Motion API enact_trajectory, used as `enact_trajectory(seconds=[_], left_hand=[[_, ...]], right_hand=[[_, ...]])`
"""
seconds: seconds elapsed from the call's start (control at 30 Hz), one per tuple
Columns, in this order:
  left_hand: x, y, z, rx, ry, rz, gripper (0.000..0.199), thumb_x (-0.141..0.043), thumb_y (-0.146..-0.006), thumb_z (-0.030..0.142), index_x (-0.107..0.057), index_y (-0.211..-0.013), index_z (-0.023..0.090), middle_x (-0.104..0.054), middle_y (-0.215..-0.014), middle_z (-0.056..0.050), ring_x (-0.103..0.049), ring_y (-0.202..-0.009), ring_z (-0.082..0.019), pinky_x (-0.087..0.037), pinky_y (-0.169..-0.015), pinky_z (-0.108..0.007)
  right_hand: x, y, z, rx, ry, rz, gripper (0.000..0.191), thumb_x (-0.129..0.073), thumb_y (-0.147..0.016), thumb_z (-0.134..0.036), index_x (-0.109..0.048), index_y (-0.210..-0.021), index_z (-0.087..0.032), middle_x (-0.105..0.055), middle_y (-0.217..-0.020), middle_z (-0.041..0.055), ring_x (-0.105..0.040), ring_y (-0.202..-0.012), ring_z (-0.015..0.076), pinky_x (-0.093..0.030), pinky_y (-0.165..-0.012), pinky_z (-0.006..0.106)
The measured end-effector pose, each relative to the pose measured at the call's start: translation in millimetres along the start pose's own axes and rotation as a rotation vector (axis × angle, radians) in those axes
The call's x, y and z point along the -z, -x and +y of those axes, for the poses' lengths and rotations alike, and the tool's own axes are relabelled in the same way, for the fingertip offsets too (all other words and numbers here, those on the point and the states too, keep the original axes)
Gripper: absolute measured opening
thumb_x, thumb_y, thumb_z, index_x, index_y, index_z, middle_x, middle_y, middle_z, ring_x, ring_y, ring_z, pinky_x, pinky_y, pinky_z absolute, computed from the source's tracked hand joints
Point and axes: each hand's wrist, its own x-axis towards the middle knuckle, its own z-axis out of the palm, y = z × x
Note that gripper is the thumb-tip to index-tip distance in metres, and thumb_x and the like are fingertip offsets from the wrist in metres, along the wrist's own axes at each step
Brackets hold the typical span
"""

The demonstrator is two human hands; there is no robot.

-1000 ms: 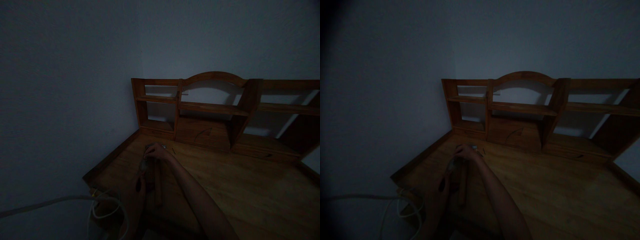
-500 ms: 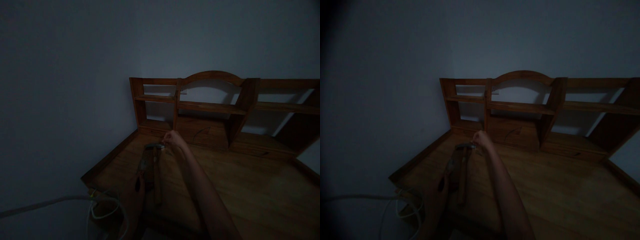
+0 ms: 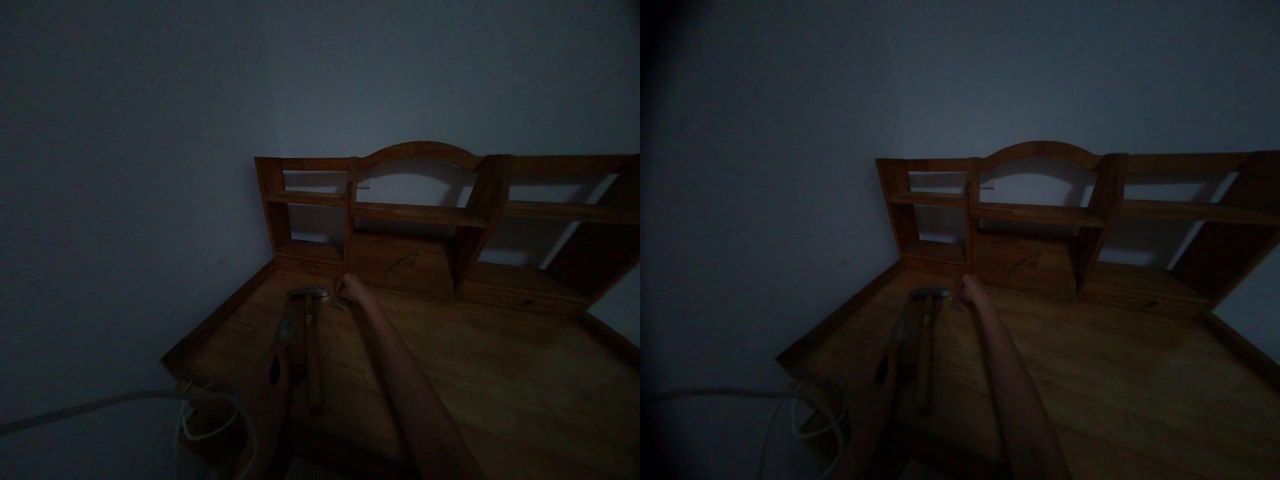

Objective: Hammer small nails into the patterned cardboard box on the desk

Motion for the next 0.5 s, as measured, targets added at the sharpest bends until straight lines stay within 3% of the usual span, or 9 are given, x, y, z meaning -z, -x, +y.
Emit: enact_trajectory(seconds=[0.23,0.5], left_hand=[[-0.5,-2.0,-0.8,-0.051,0.022,0.052,0.035,-0.043,-0.091,0.040,-0.069,-0.107,0.022,-0.071,-0.103,-0.007,-0.065,-0.093,-0.025,-0.048,-0.085,-0.037],[1.8,-0.6,2.2,-0.042,0.001,0.026,0.034,-0.044,-0.092,0.039,-0.068,-0.110,0.023,-0.071,-0.106,-0.006,-0.065,-0.093,-0.024,-0.048,-0.083,-0.036]], right_hand=[[4.0,6.6,5.9,-0.139,0.047,0.135,0.031,-0.058,-0.090,-0.034,-0.058,-0.115,-0.016,-0.057,-0.119,0.0095,-0.057,-0.105,0.0217,-0.048,-0.089,0.043],[-0.8,-1.8,2.8,-0.013,-0.028,-0.071,0.028,-0.058,-0.090,-0.033,-0.060,-0.111,-0.014,-0.061,-0.111,0.0065,-0.061,-0.095,0.0195,-0.052,-0.080,0.038]])
